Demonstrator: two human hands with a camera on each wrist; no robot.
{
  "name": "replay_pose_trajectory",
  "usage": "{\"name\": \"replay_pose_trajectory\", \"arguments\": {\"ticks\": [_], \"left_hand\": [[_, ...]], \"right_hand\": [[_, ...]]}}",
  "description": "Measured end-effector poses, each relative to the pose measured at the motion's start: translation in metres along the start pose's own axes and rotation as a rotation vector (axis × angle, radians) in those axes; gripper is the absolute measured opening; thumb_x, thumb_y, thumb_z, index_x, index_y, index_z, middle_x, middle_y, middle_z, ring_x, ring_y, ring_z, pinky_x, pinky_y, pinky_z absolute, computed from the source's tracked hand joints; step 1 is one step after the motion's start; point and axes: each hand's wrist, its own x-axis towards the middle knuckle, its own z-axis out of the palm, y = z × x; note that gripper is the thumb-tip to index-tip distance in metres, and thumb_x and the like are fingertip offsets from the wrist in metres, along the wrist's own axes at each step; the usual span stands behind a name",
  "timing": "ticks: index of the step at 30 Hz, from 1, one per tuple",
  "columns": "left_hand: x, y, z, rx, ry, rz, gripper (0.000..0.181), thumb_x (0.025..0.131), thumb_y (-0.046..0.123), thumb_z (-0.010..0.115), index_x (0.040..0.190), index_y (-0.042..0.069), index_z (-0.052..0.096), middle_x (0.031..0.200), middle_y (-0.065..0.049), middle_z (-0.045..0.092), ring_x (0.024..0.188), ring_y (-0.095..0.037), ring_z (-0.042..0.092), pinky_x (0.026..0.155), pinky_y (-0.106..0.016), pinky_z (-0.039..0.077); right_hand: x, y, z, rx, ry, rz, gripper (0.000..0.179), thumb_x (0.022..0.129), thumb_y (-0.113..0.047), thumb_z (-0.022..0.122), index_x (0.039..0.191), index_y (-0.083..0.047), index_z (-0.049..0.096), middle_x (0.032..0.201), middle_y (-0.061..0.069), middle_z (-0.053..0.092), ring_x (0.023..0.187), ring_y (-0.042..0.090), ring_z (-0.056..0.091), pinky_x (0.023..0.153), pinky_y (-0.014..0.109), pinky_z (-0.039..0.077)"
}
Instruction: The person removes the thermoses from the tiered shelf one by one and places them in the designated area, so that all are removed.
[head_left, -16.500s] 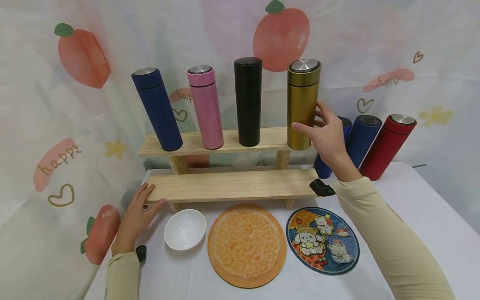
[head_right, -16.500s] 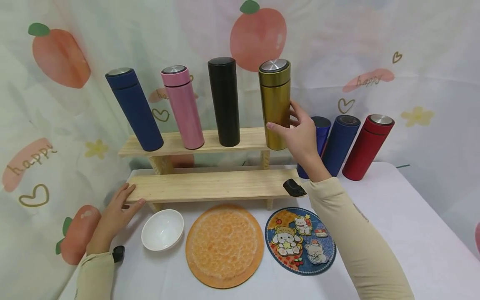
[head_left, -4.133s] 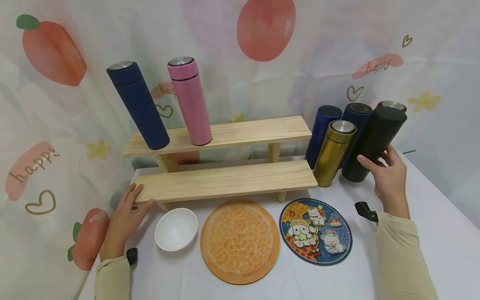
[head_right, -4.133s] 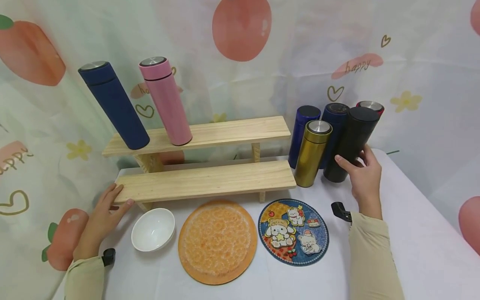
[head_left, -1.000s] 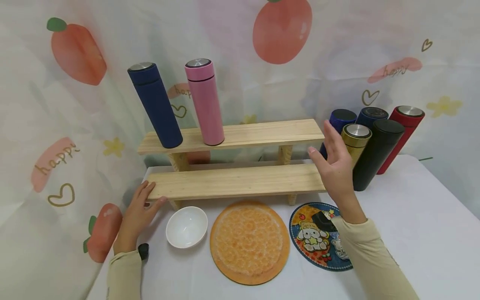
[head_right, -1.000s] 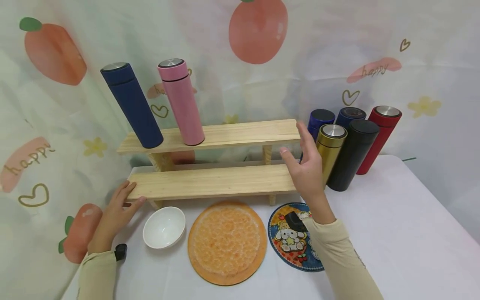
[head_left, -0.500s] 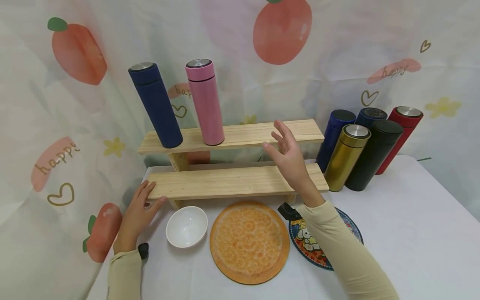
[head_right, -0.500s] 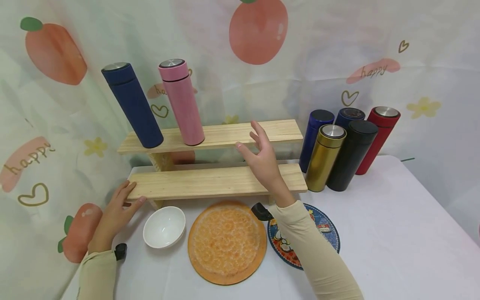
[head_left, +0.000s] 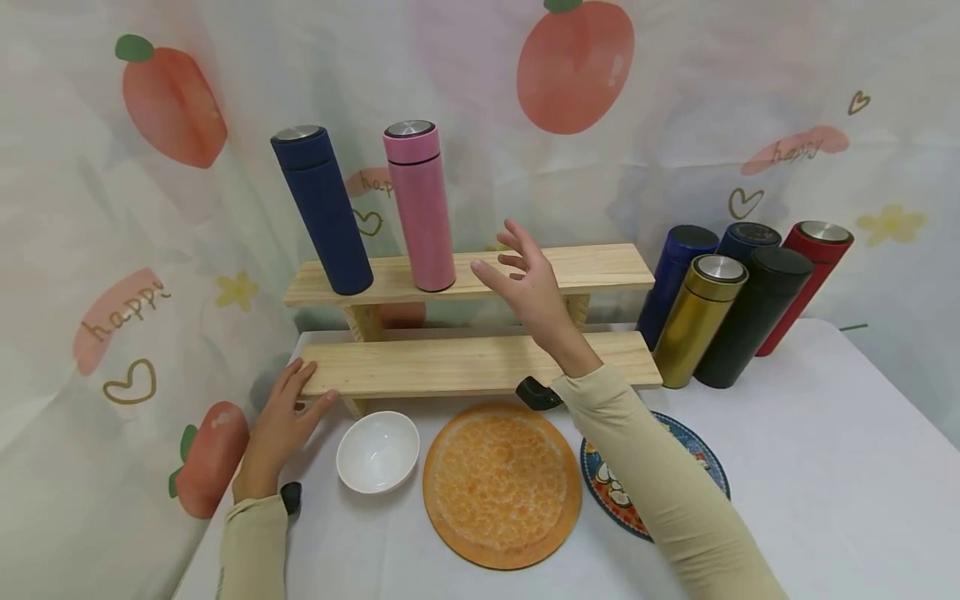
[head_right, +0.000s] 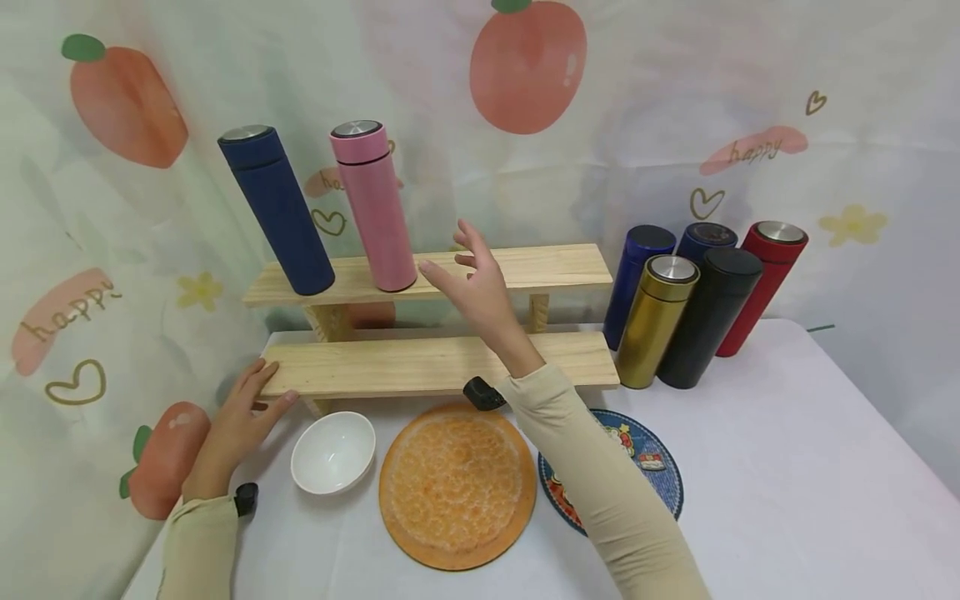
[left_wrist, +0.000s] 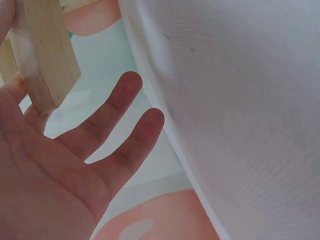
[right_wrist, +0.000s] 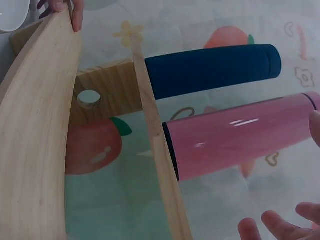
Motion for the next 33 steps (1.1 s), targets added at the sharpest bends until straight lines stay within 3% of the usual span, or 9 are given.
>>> {"name": "replay_pose_trajectory", "arguments": {"ticks": [7, 13, 16, 26, 33], "left_hand": [[-0.001, -0.001, -0.001, -0.023, -0.003, 0.003, 0.082, 0.107, 0.047, 0.066, 0.166, 0.001, 0.032, 0.175, -0.022, 0.015, 0.151, -0.049, 0.034, 0.116, -0.061, 0.042], [-0.001, -0.004, 0.000, -0.049, 0.001, 0.016, 0.080, 0.107, 0.042, 0.067, 0.166, 0.000, 0.033, 0.175, -0.023, 0.015, 0.152, -0.049, 0.033, 0.115, -0.061, 0.043], [0.000, -0.005, 0.002, -0.052, 0.002, 0.021, 0.079, 0.107, 0.042, 0.067, 0.165, 0.000, 0.033, 0.175, -0.023, 0.016, 0.152, -0.049, 0.033, 0.115, -0.061, 0.044], [0.002, -0.001, 0.003, -0.050, -0.006, 0.011, 0.081, 0.107, 0.045, 0.067, 0.166, 0.001, 0.033, 0.175, -0.021, 0.015, 0.152, -0.047, 0.034, 0.116, -0.060, 0.043], [0.003, -0.003, 0.000, -0.055, 0.003, 0.000, 0.082, 0.107, 0.047, 0.066, 0.167, 0.002, 0.033, 0.176, -0.020, 0.015, 0.153, -0.047, 0.032, 0.116, -0.060, 0.043]], "right_hand": [[0.019, -0.005, 0.021, -0.030, -0.020, 0.063, 0.087, 0.097, -0.029, 0.078, 0.170, -0.015, 0.031, 0.157, 0.011, 0.046, 0.139, 0.041, 0.041, 0.101, 0.051, 0.048], [0.038, -0.008, 0.040, -0.099, -0.040, 0.099, 0.092, 0.095, -0.036, 0.081, 0.169, -0.013, 0.031, 0.157, 0.019, 0.042, 0.141, 0.039, 0.040, 0.104, 0.053, 0.048], [0.046, -0.010, 0.046, -0.115, -0.041, 0.105, 0.092, 0.095, -0.037, 0.081, 0.169, -0.013, 0.031, 0.157, 0.016, 0.041, 0.140, 0.035, 0.040, 0.105, 0.051, 0.048], [0.065, -0.013, 0.062, -0.023, 0.003, 0.064, 0.083, 0.095, -0.025, 0.083, 0.160, -0.006, 0.036, 0.144, 0.014, 0.048, 0.128, 0.032, 0.054, 0.104, 0.046, 0.052], [0.080, -0.017, 0.076, -0.049, 0.046, 0.018, 0.089, 0.091, -0.015, 0.085, 0.163, -0.005, 0.033, 0.142, 0.015, 0.050, 0.127, 0.029, 0.058, 0.105, 0.045, 0.053]]}}
